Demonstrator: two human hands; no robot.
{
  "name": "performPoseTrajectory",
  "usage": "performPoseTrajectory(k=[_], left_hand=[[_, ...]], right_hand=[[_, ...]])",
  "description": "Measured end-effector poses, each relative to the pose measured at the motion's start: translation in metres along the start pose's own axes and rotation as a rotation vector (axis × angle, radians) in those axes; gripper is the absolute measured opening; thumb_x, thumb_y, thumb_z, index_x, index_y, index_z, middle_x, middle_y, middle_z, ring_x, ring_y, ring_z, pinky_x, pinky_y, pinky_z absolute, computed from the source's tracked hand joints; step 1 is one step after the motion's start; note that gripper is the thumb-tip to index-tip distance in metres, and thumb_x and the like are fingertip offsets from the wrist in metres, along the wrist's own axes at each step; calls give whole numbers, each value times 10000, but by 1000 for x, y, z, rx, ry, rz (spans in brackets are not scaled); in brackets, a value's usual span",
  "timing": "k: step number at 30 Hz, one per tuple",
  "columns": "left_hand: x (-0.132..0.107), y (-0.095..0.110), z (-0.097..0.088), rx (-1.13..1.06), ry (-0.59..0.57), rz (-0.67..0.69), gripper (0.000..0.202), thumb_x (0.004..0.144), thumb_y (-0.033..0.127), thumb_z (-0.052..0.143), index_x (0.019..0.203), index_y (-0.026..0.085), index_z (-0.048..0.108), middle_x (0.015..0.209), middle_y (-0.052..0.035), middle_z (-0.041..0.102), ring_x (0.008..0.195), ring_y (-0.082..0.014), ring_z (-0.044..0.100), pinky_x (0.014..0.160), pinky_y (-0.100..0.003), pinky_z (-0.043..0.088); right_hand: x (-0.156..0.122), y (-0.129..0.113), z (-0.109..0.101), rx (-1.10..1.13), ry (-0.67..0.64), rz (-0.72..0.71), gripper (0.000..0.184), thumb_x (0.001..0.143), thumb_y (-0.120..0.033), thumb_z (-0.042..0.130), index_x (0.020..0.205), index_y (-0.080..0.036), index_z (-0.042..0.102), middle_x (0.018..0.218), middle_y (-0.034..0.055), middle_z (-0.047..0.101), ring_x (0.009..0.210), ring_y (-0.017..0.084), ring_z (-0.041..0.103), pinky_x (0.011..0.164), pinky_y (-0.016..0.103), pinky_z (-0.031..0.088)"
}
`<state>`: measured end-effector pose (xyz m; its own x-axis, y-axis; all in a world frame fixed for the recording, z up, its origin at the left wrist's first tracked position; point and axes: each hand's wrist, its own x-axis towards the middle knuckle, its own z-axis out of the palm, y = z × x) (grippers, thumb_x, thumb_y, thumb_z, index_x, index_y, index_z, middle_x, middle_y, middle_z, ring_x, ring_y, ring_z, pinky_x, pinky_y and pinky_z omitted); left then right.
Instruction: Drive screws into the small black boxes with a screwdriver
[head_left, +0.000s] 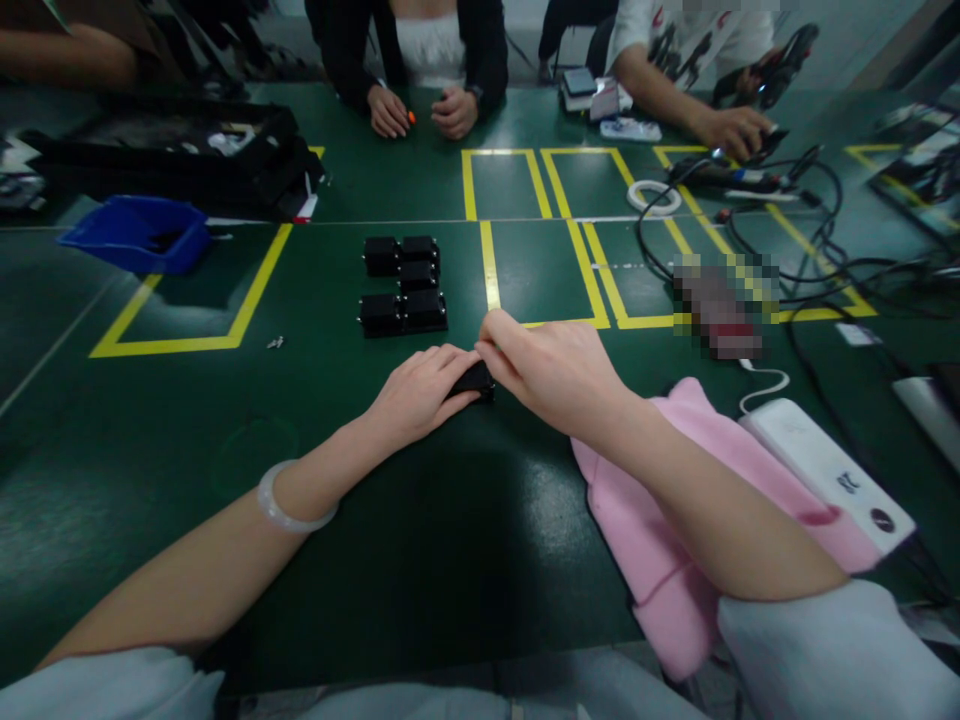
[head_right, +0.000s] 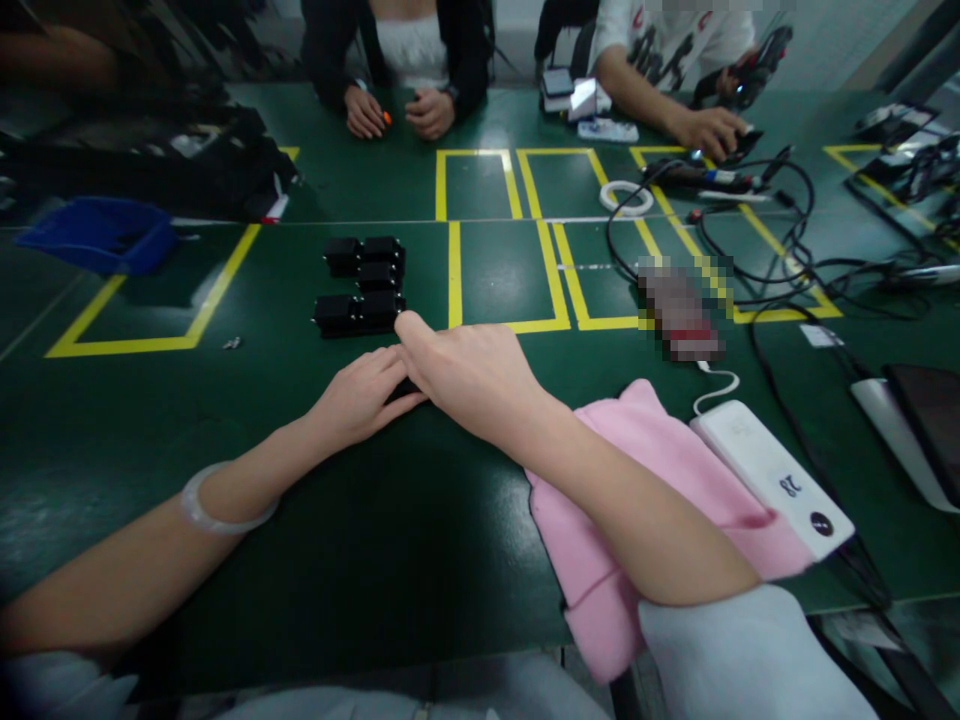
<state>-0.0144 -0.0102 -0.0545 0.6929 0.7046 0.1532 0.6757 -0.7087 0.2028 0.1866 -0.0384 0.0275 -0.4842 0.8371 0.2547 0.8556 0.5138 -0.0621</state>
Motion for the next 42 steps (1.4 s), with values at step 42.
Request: performPoseTrajectory(k=[42], left_hand=[[0,0,-1,10,8,10,441,973,429,457,1320,157,476,1184,-123,606,1047,-281,582,867,-416,473]], right_hand=[[2,3,-3,-5,-43,11,333,995,-375,272,1042,-215,560,710,0,674,601,130,591,522,258,169]])
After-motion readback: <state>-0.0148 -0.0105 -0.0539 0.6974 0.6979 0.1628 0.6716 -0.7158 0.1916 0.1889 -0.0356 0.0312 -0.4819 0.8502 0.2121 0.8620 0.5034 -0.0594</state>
